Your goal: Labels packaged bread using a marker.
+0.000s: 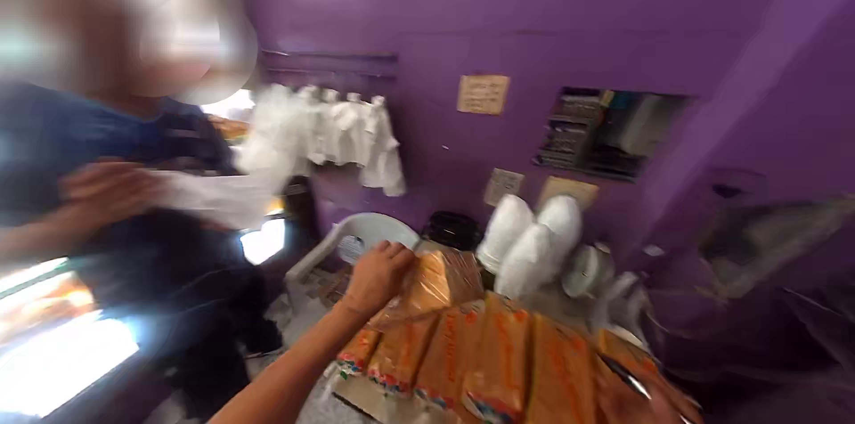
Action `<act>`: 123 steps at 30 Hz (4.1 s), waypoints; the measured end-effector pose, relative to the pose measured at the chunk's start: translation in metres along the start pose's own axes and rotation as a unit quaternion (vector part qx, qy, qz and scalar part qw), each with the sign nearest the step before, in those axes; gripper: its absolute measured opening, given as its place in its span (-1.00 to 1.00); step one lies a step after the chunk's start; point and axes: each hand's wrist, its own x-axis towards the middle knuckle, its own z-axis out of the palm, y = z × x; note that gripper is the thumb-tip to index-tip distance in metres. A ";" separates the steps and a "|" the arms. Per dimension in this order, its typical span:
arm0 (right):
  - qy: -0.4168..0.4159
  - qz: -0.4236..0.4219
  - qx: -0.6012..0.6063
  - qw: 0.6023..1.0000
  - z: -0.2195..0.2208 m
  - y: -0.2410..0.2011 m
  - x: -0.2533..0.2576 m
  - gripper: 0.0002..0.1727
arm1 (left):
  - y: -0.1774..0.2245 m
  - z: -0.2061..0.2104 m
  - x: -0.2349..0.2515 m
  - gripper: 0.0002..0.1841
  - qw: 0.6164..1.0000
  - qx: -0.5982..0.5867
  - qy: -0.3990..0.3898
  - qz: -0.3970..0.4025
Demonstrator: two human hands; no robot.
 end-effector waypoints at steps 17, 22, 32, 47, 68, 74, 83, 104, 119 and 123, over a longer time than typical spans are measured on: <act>0.239 -0.036 0.045 0.969 0.069 -0.006 0.036 -0.37 | 0.162 0.134 0.026 -0.76 0.890 -0.451 0.049 -0.046; 0.274 -0.061 0.013 0.960 0.085 0.000 0.041 -0.39 | 0.140 0.120 0.022 -0.79 0.833 -0.546 0.045 -0.078; 0.232 -0.109 -0.149 0.955 0.117 0.002 0.053 -0.37 | 0.102 0.070 0.012 -0.35 0.922 -0.376 0.000 0.090; 0.056 -0.143 -0.059 0.986 0.123 -0.049 0.070 -0.76 | 0.110 0.085 -0.002 -0.87 0.880 -0.461 0.083 0.073; 0.054 -0.225 -0.248 0.941 0.112 -0.043 0.075 -0.90 | 0.121 0.088 0.000 -0.88 0.880 -0.458 0.098 0.073; 0.053 -0.225 -0.277 0.933 0.113 -0.042 0.074 -0.90 | 0.122 0.089 0.002 -0.88 0.877 -0.465 0.098 0.074; 0.056 -0.250 -0.329 0.909 0.109 -0.039 0.074 -0.90 | 0.123 0.090 0.003 -0.88 0.879 -0.461 0.095 0.081; 0.261 0.028 0.018 0.965 0.091 -0.036 0.029 -0.67 | 0.119 0.041 -0.002 0.00 0.869 -0.401 -0.252 -0.141; 0.280 -0.065 -0.050 0.957 0.022 0.039 -0.005 -0.63 | 0.164 0.109 -0.032 -0.08 0.864 -0.307 -0.399 0.035; 0.295 -0.033 -0.092 0.950 0.007 0.064 -0.021 -0.65 | 0.131 0.110 -0.037 -0.19 0.834 -0.313 -0.455 -0.013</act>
